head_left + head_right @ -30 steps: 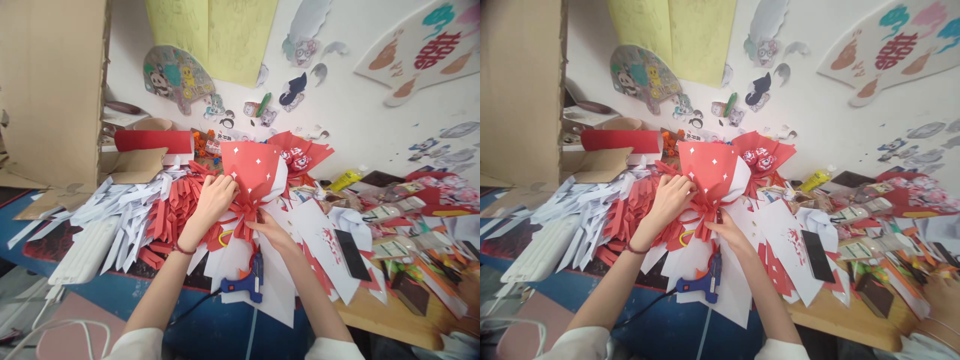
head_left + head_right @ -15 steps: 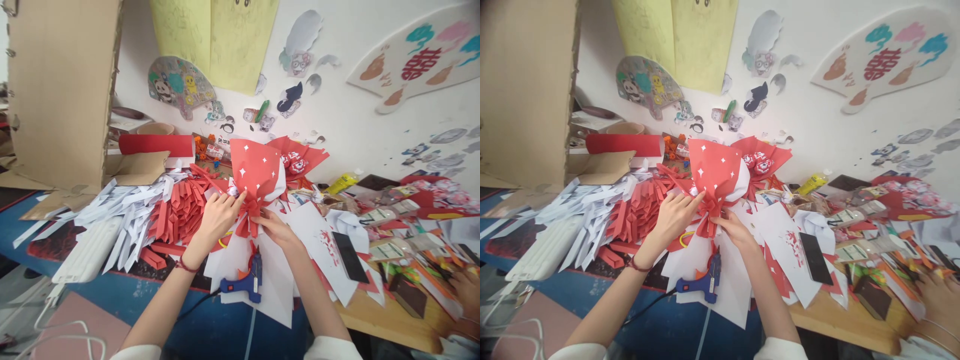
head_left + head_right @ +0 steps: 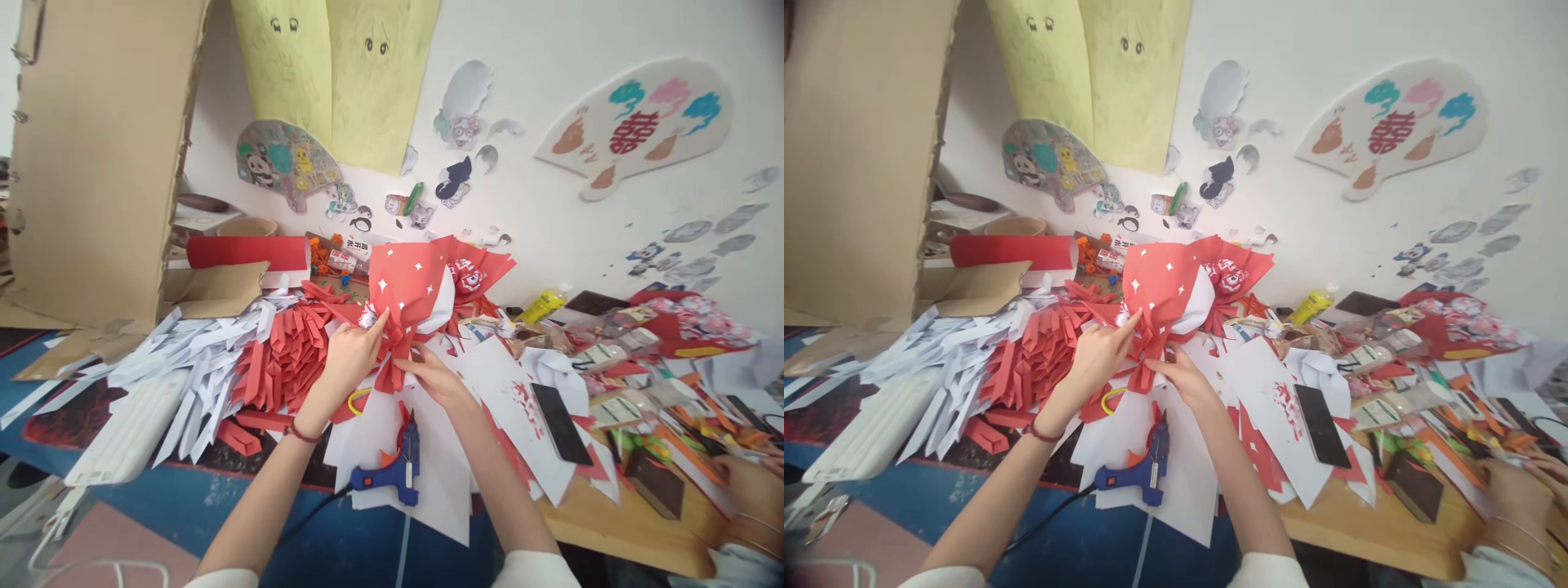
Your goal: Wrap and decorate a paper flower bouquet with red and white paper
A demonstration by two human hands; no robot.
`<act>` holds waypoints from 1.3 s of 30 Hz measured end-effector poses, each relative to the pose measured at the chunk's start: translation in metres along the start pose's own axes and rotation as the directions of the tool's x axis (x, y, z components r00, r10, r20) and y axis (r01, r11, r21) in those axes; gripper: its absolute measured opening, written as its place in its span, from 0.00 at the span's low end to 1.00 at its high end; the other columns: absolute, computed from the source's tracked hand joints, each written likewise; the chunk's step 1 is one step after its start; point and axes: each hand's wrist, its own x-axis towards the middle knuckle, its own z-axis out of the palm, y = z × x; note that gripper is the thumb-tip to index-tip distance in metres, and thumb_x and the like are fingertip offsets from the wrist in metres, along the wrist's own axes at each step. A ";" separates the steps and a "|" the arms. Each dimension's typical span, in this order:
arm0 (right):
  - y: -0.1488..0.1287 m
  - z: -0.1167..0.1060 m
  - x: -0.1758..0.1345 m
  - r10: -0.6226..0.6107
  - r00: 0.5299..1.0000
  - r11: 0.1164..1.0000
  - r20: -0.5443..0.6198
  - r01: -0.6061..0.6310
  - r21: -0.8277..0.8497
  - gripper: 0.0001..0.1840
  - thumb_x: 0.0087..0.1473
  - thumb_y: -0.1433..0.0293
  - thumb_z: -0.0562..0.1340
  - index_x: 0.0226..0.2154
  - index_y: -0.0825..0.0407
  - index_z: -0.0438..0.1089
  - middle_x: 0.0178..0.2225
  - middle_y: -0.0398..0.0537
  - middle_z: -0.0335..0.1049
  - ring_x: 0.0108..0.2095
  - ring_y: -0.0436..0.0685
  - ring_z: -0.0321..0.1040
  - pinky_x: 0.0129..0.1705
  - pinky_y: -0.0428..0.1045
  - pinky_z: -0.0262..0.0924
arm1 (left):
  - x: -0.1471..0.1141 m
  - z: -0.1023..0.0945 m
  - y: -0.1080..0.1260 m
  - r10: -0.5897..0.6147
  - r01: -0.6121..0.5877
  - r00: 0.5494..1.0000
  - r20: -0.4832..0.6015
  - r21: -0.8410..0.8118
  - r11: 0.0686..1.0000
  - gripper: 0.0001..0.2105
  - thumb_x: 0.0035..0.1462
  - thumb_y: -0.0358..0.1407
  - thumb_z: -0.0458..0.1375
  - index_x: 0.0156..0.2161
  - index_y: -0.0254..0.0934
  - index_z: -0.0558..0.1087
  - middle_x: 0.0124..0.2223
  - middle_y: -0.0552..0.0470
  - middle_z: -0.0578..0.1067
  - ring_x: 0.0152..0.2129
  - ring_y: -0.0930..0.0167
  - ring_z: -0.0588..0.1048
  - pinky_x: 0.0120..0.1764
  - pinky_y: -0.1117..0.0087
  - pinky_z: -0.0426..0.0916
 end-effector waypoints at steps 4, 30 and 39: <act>0.003 0.013 0.002 -0.022 0.999 0.999 -0.046 0.023 0.029 0.29 0.37 0.66 0.76 0.44 0.50 0.70 0.45 0.48 0.75 0.48 0.62 0.71 0.56 0.58 0.62 | -0.003 -0.009 -0.003 -0.061 0.061 0.998 -0.016 -0.004 0.998 0.21 0.67 0.32 0.47 0.63 0.38 0.66 0.23 0.54 0.77 0.19 0.69 0.73 0.30 0.67 0.58; 0.015 0.019 -0.002 -0.019 0.999 1.000 -0.026 0.019 -0.008 0.29 0.32 0.61 0.78 0.40 0.50 0.75 0.41 0.49 0.78 0.49 0.67 0.73 0.52 0.58 0.66 | -0.063 -0.054 0.019 -0.068 0.053 0.974 -0.216 -0.071 0.996 0.13 0.69 0.34 0.49 0.48 0.38 0.76 0.23 0.53 0.77 0.20 0.71 0.74 0.30 0.66 0.57; 0.018 0.024 0.008 -0.039 0.992 0.999 -0.121 0.042 0.022 0.20 0.33 0.61 0.76 0.31 0.50 0.76 0.31 0.47 0.79 0.43 0.65 0.75 0.48 0.57 0.67 | -0.116 -0.064 0.030 -0.081 0.054 0.988 -0.135 -0.190 0.980 0.11 0.68 0.35 0.51 0.44 0.40 0.77 0.29 0.52 0.82 0.23 0.69 0.77 0.31 0.68 0.62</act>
